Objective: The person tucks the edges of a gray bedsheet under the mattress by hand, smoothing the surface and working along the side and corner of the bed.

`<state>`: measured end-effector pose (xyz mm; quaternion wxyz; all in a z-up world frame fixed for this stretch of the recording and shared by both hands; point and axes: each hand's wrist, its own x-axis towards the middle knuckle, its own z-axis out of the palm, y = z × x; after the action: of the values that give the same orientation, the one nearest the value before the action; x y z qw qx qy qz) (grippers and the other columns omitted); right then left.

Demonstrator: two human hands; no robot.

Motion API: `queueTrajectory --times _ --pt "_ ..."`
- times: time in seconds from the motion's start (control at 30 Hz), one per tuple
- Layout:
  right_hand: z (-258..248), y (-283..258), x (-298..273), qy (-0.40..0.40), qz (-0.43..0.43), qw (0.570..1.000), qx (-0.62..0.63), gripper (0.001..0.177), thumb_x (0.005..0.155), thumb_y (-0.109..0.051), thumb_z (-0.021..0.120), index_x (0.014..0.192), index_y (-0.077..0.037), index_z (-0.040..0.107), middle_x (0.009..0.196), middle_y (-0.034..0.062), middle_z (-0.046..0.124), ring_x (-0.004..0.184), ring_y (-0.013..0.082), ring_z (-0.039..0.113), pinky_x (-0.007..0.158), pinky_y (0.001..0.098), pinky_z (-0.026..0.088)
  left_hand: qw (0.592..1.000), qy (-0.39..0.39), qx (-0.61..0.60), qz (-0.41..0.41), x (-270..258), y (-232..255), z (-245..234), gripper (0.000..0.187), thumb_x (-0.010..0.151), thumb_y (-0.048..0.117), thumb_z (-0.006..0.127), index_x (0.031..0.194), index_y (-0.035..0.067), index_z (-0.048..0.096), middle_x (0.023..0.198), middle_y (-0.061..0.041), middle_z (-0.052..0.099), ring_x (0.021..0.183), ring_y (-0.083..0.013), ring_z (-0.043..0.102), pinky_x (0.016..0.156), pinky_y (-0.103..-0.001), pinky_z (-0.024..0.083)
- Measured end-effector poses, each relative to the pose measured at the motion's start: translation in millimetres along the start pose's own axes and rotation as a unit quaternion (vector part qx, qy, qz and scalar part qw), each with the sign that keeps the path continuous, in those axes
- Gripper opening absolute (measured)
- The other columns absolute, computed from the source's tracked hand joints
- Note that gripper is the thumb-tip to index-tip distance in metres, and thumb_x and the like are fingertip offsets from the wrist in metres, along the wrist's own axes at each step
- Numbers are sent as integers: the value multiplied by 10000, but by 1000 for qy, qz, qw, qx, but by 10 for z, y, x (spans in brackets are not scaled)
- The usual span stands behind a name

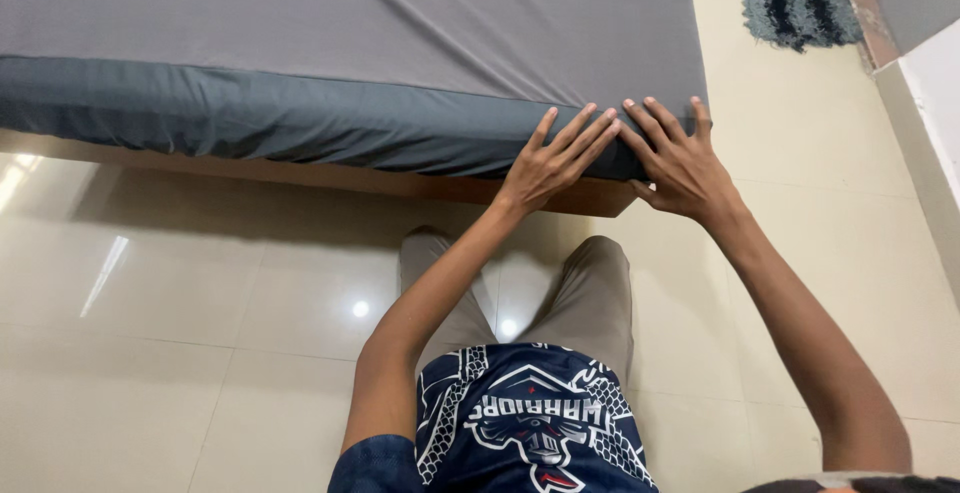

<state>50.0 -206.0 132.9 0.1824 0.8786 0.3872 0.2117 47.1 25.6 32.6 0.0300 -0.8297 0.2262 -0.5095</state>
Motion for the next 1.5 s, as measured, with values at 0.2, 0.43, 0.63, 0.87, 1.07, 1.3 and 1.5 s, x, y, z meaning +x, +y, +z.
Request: queueTrajectory --times 0.2,0.43,0.63,0.87,1.07,1.3,1.5 --pt "317 148 -96 57 26 998 -20 892 778 -360 860 1568 -289 451 1647 107 388 1523 363 340 1171 688 304 999 1 35 -14 15 48 93 578 1080 367 544 1626 271 382 1684 55 350 1528 -154 375 1257 -593 247" --pt "624 49 -107 156 70 985 -15 793 861 -318 872 1553 -302 484 1593 47 444 1501 309 381 1215 656 306 999 6 42 -25 22 94 165 573 1084 403 554 1620 282 390 1672 46 372 1525 -160 376 1217 -629 279" --pt "-68 -87 17 2 107 992 60 1055 548 -352 905 1490 -222 446 1549 122 410 1459 355 333 1101 704 228 997 9 64 -30 43 96 155 587 1063 422 552 1611 291 385 1658 51 375 1523 -157 370 1209 -639 290" --pt "215 -478 244 141 84 986 2 1006 672 -339 855 1509 41 445 1587 180 435 1487 361 388 1194 630 263 998 -8 45 -36 46 90 168 592 1103 403 536 1619 170 360 1655 -7 380 1550 -156 327 1231 -665 259" --pt "490 -444 233 210 105 970 -67 634 847 -159 715 1455 -73 557 1497 95 561 1419 304 492 1188 567 321 992 -107 25 -56 -13 88 -210 698 997 227 590 1635 170 316 1698 1 306 1575 -171 291 1274 -619 195" --pt "738 -527 318 256 152 950 -95 442 1010 -101 672 1438 -138 568 1470 58 562 1416 273 496 1214 561 309 989 -123 38 -74 -532 -465 -430 802 926 68 586 1641 307 313 1718 5 250 1576 -189 269 1293 -600 165" --pt "173 -538 280 148 130 980 15 854 696 -256 826 1478 -105 518 1497 122 522 1421 330 461 1187 596 270 996 -52 -29 -60 -622 -652 -300 615 1018 200 614 1594 275 412 1604 -99 421 1478 -314 404 1246 -656 262"
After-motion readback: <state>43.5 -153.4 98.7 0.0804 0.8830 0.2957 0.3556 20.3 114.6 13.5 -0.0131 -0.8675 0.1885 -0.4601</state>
